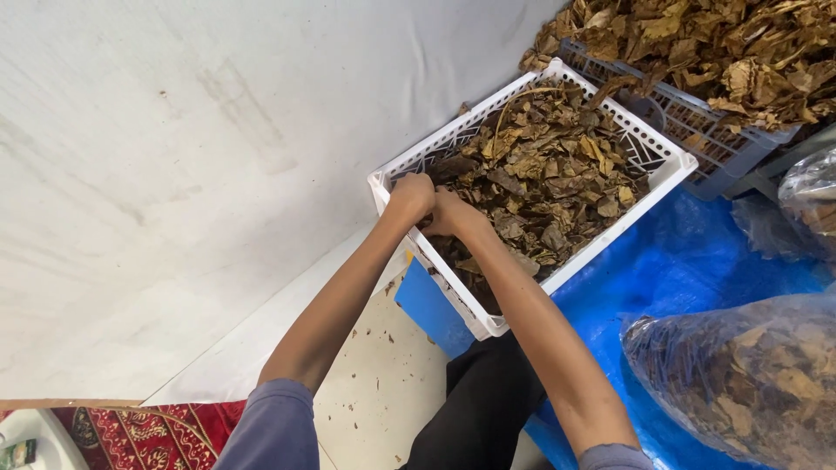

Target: The person sorts dried leaves from a white plastic crate and places them into a clear plastic bag.

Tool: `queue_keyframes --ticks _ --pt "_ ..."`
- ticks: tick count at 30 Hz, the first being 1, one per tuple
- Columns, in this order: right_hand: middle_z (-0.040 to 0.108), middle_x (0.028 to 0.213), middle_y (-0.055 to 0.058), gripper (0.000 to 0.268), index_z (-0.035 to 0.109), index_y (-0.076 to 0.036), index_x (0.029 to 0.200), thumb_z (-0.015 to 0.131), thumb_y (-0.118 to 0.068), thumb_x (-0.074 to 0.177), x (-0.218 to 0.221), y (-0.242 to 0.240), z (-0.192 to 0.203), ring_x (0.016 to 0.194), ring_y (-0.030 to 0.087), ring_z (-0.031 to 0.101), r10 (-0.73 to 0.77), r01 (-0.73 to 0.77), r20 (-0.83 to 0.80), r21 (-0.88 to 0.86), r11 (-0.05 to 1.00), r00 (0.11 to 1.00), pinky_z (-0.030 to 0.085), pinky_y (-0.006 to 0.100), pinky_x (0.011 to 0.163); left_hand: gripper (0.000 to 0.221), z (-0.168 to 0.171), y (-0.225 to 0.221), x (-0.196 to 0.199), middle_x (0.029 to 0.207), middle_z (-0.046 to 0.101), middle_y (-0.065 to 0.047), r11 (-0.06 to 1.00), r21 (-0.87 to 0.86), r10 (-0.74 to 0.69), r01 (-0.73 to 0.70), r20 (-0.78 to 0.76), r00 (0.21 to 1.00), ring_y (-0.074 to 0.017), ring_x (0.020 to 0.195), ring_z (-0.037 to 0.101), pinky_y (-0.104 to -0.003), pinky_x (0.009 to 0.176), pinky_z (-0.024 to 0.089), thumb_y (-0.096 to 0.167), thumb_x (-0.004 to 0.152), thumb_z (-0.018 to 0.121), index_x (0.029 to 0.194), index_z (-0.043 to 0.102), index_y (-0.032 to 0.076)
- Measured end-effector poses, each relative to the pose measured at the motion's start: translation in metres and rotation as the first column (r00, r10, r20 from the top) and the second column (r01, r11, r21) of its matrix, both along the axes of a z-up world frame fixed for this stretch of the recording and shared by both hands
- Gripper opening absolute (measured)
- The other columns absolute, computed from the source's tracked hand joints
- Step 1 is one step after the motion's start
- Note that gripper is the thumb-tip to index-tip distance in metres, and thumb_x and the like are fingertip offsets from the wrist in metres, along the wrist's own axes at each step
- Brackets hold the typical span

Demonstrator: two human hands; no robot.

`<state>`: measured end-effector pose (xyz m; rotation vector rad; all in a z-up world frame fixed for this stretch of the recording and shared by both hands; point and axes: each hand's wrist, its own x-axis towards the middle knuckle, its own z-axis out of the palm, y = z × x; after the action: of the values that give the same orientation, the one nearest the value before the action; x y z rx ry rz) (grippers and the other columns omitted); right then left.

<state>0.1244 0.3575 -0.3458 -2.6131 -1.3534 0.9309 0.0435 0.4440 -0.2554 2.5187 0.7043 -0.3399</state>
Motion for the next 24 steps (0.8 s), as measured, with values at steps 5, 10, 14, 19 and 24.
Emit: queue_keyframes --ticks 5,10,14,19,24 --pt "0.037 0.161 0.025 0.086 0.047 -0.013 0.156 0.084 -0.046 0.085 -0.017 -0.014 0.044 0.142 0.048 0.044 -0.078 0.079 -0.029 0.044 0.996 0.997 0.058 0.056 0.103 0.024 -0.009 0.007 0.004 0.095 0.073 -0.03 1.0 -0.016 0.009 -0.01 -0.03 1.0 -0.0423 0.093 0.074 -0.054 0.08 0.063 0.003 0.092 0.061 0.107 0.073 -0.012" --pt "0.069 0.118 0.028 0.062 0.042 0.003 0.156 0.059 -0.004 0.096 -0.039 -0.035 0.123 0.068 0.029 0.066 -0.192 0.194 -0.039 0.078 0.978 0.981 0.05 0.04 0.049 0.028 -0.01 0.012 0.002 0.099 0.073 -0.03 0.997 -0.069 -0.013 0.015 0.031 0.999 -0.0419 0.097 0.073 -0.054 0.083 0.062 0.007 0.095 0.059 0.111 0.072 -0.012" --pt "0.058 0.147 0.022 0.051 0.059 -0.005 0.146 0.068 -0.006 0.096 -0.029 -0.063 0.13 0.132 0.047 0.056 -0.291 0.313 -0.115 0.308 0.898 0.95 0.061 0.058 0.092 0.059 -0.017 0.018 0.01 0.08 0.072 -0.019 0.949 -0.316 0.047 0.001 0.144 0.988 -0.0264 0.066 0.064 -0.04 0.062 0.058 0.038 0.105 0.033 0.109 0.074 -0.003" --pt "0.06 0.143 0.023 0.039 0.066 -0.007 0.138 0.067 -0.008 0.099 -0.025 -0.086 0.142 0.132 0.049 0.055 -0.389 0.483 -0.289 0.451 0.75 0.875 0.055 0.062 0.098 0.079 0.042 -0.026 -0.012 0.152 0.048 -0.03 0.753 -0.637 0.283 -0.165 0.086 0.955 -0.0436 0.127 0.061 -0.052 0.098 0.058 0.062 0.102 0.025 0.148 0.055 0.004" --pt "0.053 0.15 0.021 0.044 0.068 -0.01 0.134 0.079 -0.025 0.095 -0.028 -0.101 0.144 0.139 0.049 0.047 -0.443 0.728 -0.595 0.415 0.545 0.671 0.055 0.06 0.103 0.078 0.071 -0.063 -0.017 0.161 0.025 -0.028 0.354 -0.901 0.624 -0.25 0.028 0.781 -0.0436 0.149 0.029 -0.062 0.121 0.029 0.055 0.107 0.032 0.162 0.018 0.003"
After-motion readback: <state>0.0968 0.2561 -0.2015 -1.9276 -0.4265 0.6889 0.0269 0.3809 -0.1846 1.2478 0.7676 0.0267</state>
